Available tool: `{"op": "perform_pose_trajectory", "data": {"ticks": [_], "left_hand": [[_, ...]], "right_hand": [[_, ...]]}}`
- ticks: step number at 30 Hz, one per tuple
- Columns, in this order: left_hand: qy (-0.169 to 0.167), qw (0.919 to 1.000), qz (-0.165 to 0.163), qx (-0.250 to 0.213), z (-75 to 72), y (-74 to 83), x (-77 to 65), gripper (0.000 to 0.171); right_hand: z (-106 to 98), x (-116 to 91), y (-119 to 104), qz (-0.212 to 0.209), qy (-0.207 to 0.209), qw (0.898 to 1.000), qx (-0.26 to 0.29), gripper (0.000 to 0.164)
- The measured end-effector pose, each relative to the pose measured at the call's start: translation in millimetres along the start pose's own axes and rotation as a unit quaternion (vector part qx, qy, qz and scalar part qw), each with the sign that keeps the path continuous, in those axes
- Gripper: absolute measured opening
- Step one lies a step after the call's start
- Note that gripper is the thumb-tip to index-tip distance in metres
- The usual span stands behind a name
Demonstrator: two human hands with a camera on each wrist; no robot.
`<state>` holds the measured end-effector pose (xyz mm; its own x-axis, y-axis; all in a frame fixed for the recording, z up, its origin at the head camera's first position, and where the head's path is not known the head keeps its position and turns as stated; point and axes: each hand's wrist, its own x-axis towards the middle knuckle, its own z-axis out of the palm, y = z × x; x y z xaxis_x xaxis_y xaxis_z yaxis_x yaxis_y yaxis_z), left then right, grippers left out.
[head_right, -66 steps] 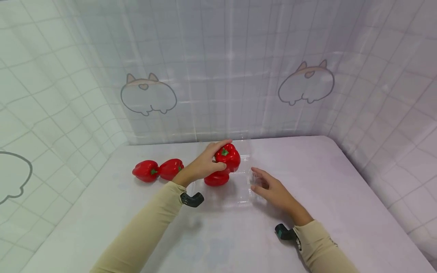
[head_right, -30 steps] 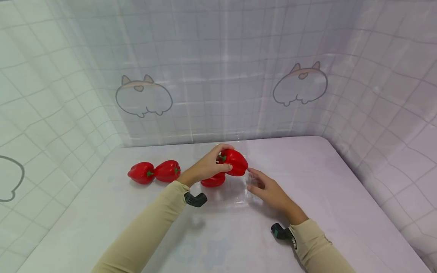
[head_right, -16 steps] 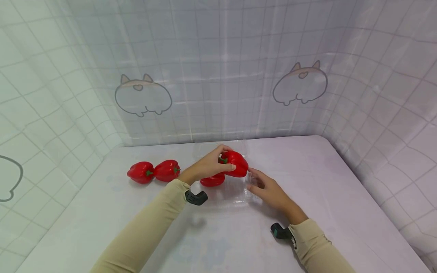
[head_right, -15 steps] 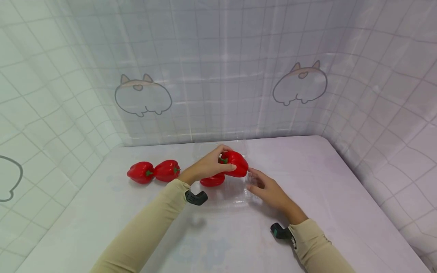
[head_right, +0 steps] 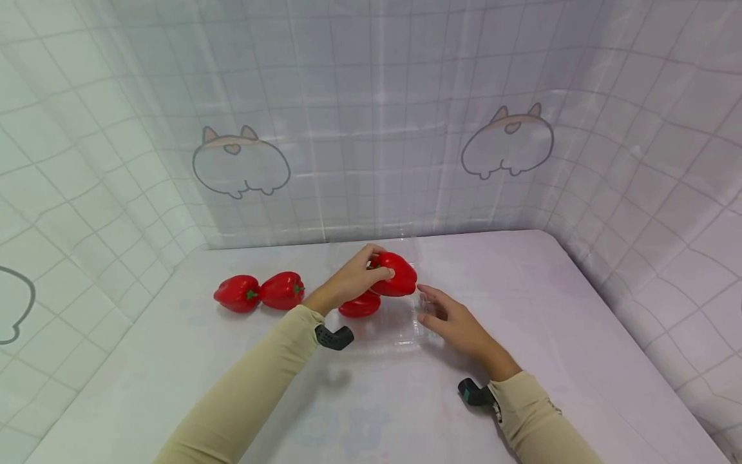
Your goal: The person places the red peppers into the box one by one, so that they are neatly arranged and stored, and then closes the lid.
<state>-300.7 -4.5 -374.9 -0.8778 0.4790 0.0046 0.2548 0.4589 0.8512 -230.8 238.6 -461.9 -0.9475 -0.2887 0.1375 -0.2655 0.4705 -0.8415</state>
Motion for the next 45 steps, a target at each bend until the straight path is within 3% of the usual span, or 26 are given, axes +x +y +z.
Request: {"op": "perform_pose_trajectory", "data": {"ticks": [8,18,27,36,45], "left_hand": [[-0.008,0.9999,-0.002,0.007,-0.1,0.9,1.0,0.055],[-0.044,0.9953,0.061,0.06,-0.8,0.9,6.4,0.05],[-0.012,0.9949,0.059,0.08,1.0,-0.6,8.7,0.051],[-0.016,0.9947,0.045,0.091,-7.4,-2.0,4.3,0.052],[-0.051,0.9871,0.068,0.136,-6.2,-3.6,7.9,0.048]], "right_hand": [[-0.5,-1.1,-0.3,-0.008,0.0,1.0,0.001,0.063],[-0.6,-1.3,-0.5,-0.018,0.004,1.0,-0.003,0.063],[-1.3,-0.3,1.8,-0.012,0.004,1.0,-0.004,0.064],[2.0,3.7,0.0,0.002,0.005,1.0,-0.001,0.065],[1.1,1.8,1.9,-0.01,0.006,1.0,-0.002,0.063]]}}
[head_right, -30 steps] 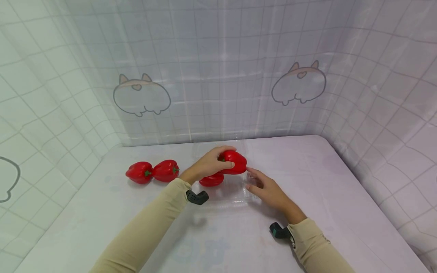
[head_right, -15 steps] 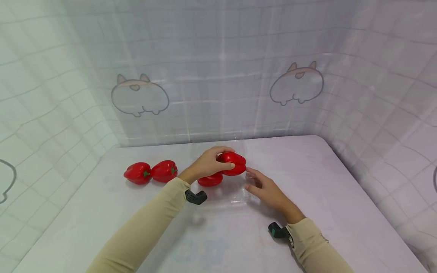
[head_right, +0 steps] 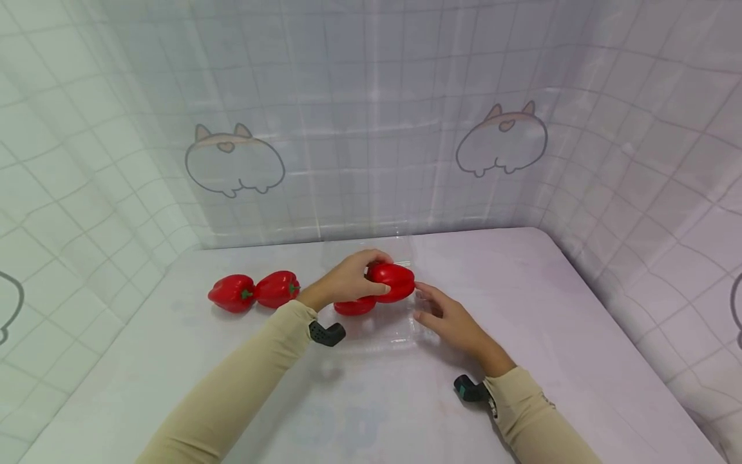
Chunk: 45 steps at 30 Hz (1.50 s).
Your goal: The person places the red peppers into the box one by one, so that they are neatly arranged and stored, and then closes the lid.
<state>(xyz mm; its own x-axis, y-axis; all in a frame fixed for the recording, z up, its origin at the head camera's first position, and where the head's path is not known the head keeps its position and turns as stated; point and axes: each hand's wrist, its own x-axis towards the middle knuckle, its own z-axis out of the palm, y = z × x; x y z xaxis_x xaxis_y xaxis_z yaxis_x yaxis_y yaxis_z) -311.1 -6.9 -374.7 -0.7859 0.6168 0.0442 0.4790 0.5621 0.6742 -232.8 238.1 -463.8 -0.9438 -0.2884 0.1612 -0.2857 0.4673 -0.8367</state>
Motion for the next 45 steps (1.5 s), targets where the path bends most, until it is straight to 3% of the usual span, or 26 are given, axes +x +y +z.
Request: {"op": "perform_pose_trajectory", "data": {"ticks": [8,15,21,33,45], "left_hand": [[-0.009,0.9998,0.011,0.01,2.3,-0.7,-1.2,0.051],[-0.021,0.9996,0.013,0.017,3.8,-2.5,-2.6,0.065],[-0.033,0.9983,0.034,0.034,6.7,-6.5,-1.4,0.056],[-0.06,0.9911,0.076,0.091,10.6,-12.0,-0.9,0.053],[-0.055,0.9887,0.04,0.133,12.7,-11.0,-5.4,0.058]], "right_hand": [[-0.8,0.5,-2.5,-0.005,0.008,1.0,0.002,0.063],[-1.6,0.4,-5.4,0.019,0.003,1.0,0.005,0.073],[-1.9,0.8,-7.3,0.032,-0.001,0.999,0.021,0.079],[-2.2,0.3,-6.3,0.037,-0.004,0.999,0.038,0.081],[-2.5,1.3,-3.1,0.025,-0.005,0.999,0.039,0.078]]}}
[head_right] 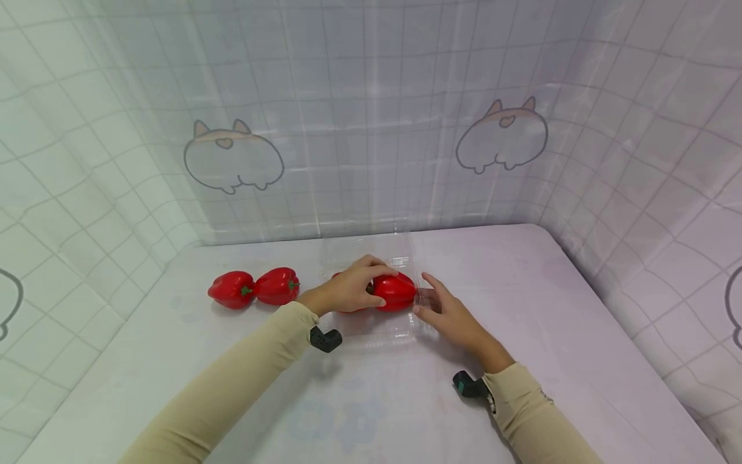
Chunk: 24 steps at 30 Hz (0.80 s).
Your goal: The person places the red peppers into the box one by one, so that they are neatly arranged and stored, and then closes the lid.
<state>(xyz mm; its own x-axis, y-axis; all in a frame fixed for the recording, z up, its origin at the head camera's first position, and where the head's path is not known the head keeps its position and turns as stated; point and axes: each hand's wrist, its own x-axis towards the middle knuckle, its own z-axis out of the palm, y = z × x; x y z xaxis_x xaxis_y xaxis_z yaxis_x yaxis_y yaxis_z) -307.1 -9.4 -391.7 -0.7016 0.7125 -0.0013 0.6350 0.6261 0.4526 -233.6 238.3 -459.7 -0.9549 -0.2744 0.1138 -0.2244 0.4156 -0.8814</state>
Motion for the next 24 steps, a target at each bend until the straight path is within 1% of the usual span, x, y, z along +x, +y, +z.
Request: {"op": "perform_pose_trajectory", "data": {"ticks": [4,10,12,16,18,20,24], "left_hand": [[0.003,0.9999,-0.009,0.011,-0.6,1.2,0.6,0.06],[0.0,0.9995,-0.013,0.029,-1.5,5.5,2.2,0.061],[-0.001,0.9993,-0.012,0.036,-1.6,6.4,3.2,0.064],[-0.009,0.9989,-0.012,0.045,-3.4,7.3,3.6,0.076],[-0.009,0.9991,-0.018,0.038,-6.9,8.2,1.7,0.08],[-0.001,0.9993,-0.025,0.028,-12.5,9.2,-1.5,0.081],[0.027,0.9993,-0.027,-0.002,-27.0,11.1,-12.5,0.072]], "right_hand": [[-0.2,0.5,0.1,0.003,0.001,1.0,-0.006,0.078],[0.0,0.4,1.6,0.007,0.003,1.0,-0.003,0.078],[-0.5,0.4,2.5,0.004,0.005,1.0,-0.004,0.078],[-0.9,0.3,3.5,0.0,0.009,1.0,-0.007,0.078],[-0.4,0.5,3.7,-0.001,0.008,1.0,-0.004,0.078],[-0.1,0.9,4.0,-0.001,0.005,1.0,-0.003,0.078],[0.6,1.6,3.1,0.013,0.005,1.0,-0.005,0.079]]}}
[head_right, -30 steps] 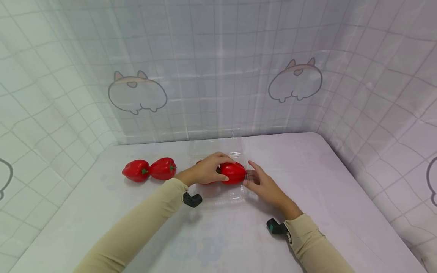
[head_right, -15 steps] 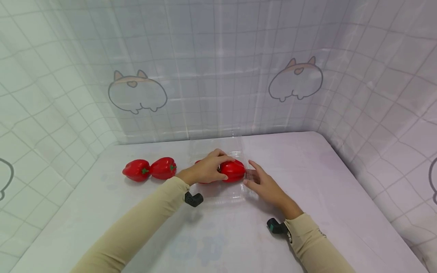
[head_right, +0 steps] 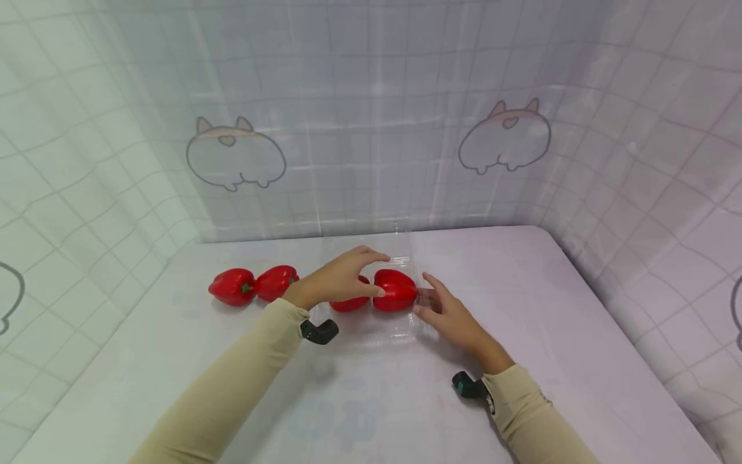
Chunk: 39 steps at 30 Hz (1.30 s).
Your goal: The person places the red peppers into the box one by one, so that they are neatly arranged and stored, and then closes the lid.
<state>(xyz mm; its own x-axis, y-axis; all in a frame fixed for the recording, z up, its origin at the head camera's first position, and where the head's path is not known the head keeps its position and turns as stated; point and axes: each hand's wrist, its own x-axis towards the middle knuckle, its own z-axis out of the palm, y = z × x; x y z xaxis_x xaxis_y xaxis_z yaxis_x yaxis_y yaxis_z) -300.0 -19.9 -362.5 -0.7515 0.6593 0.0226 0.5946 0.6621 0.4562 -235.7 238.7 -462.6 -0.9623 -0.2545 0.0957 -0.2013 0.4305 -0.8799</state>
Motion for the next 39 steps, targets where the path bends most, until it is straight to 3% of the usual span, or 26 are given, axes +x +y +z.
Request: {"op": "perform_pose_trajectory", "data": {"ticks": [5,12,17,21,28,32,39], "left_hand": [[0.054,0.9977,0.008,-0.041,-15.0,-5.9,-21.4,0.057],[0.135,0.9859,-0.003,-0.099,-24.1,-26.5,-54.5,0.05],[0.188,0.98,-0.054,-0.034,-22.6,-41.7,-74.6,0.05],[0.229,0.9672,-0.109,0.017,-18.1,-53.5,-87.8,0.049],[0.308,0.9308,-0.18,0.081,-11.0,-77.3,-101.8,0.042],[0.339,0.9149,-0.195,0.099,-8.4,-85.3,-109.3,0.039],[0.344,0.9077,-0.219,0.097,-4.7,-93.0,-111.2,0.038]], "right_hand": [[0.6,-0.4,-1.6,-0.002,0.0,1.0,-0.006,0.078],[-1.8,-2.0,-1.9,-0.004,0.005,1.0,-0.014,0.078],[-2.5,-2.5,-1.9,-0.004,0.003,1.0,-0.009,0.077],[-1.8,-2.7,-3.3,-0.004,0.0,1.0,-0.006,0.078],[1.1,-1.0,-4.8,0.002,-0.001,1.0,0.0,0.078],[2.2,-0.5,-4.4,0.003,-0.003,1.0,-0.003,0.078],[-1.5,0.3,-1.0,-0.004,-0.004,1.0,-0.017,0.078]]}}
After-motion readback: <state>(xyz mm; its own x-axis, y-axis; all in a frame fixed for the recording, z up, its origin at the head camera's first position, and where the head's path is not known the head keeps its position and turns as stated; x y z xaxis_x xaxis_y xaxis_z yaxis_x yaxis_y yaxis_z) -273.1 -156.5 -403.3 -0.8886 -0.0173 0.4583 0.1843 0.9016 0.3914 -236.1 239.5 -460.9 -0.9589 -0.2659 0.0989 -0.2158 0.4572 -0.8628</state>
